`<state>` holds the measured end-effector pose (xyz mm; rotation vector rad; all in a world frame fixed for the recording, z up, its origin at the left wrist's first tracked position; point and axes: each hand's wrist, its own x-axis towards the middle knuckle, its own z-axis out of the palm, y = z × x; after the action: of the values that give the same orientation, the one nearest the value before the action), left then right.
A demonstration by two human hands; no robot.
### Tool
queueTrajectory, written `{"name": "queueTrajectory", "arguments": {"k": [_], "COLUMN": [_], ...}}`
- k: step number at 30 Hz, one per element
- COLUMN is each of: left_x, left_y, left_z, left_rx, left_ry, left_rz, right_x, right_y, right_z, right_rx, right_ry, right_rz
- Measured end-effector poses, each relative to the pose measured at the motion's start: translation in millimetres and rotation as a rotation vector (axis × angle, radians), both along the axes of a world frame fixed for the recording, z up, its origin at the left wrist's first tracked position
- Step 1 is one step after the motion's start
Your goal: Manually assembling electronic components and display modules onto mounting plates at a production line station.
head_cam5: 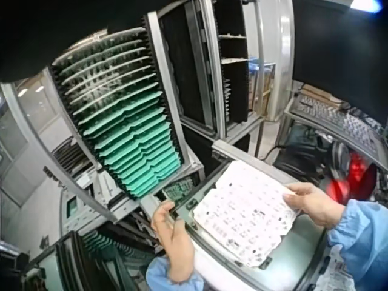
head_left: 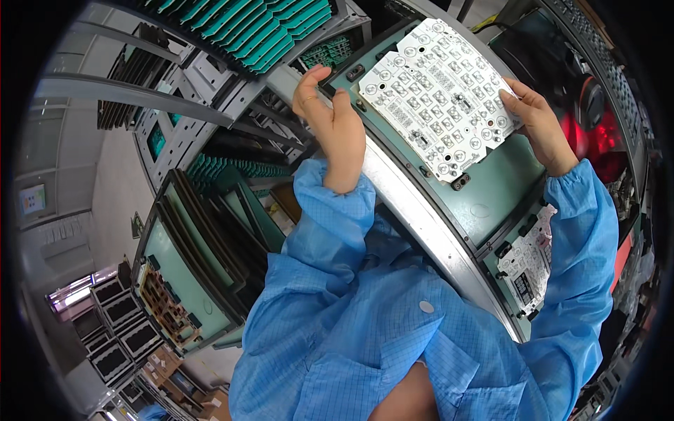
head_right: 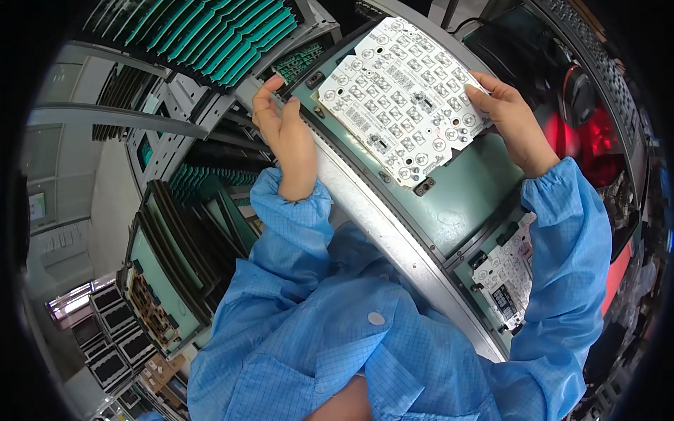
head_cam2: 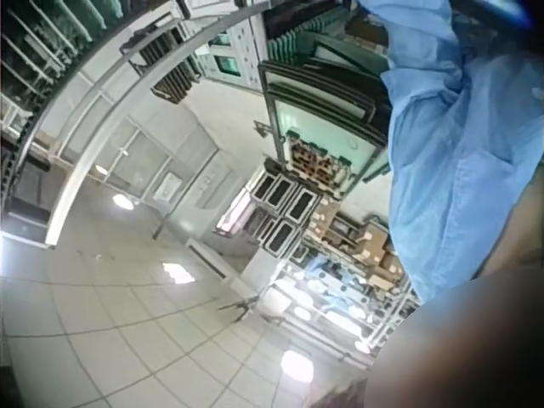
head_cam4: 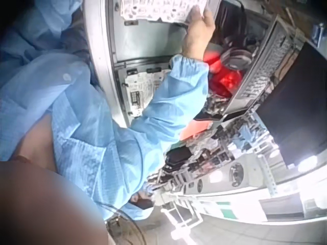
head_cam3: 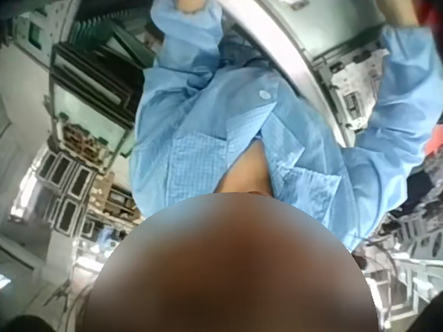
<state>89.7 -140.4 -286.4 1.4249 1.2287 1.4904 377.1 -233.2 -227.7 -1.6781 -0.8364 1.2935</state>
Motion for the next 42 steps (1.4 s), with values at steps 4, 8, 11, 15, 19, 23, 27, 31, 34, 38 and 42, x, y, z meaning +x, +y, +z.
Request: {"name": "queueTrajectory", "arguments": {"k": [4,8,11,15,19,23,27,31,34,38,42], "left_x": [1.9,0.3,0.6,5.5,6.1,18.1,16.9,18.7,21.4,44.8,90.9], "left_y": [1.7,3.6,4.0,2.3,8.6,3.3,3.6,1.2,24.6,100.2,188.6], "left_z": [1.6,-2.5,-2.3,4.0,-3.8,-2.3,-5.3,0.7,12.1,56.6,55.5], "left_rx": [0.038,0.130,0.172,0.133,0.381,0.409,0.394,0.366,0.378,0.346,0.285], "left_ry": [0.023,0.173,0.236,0.374,0.607,0.744,0.752,0.747,0.654,0.640,0.752], "left_rz": [-0.032,-0.054,-0.076,-0.154,-0.250,-0.380,-0.405,-0.422,-0.408,-0.469,-0.991], "right_x": [5.5,-12.5,-17.2,-14.6,-37.9,-43.3,-41.8,-35.2,-34.0,-51.9,-91.5], "right_y": [4.7,5.2,2.9,-6.6,-17.9,-18.8,-22.7,-22.0,-19.5,-31.1,-44.3], "right_z": [-27.3,-26.5,-29.4,-30.1,-15.7,-17.2,-18.1,-11.7,0.0,15.2,49.7], "right_rx": [0.166,0.188,0.206,0.316,0.299,0.306,0.340,0.339,0.243,0.392,0.513], "right_ry": [-0.525,-0.864,-1.078,-1.169,-1.112,-1.057,-1.078,-0.890,-0.650,-0.879,-1.214], "right_rz": [0.153,0.157,0.192,0.177,0.228,0.227,0.254,0.204,0.060,0.072,0.136]}}
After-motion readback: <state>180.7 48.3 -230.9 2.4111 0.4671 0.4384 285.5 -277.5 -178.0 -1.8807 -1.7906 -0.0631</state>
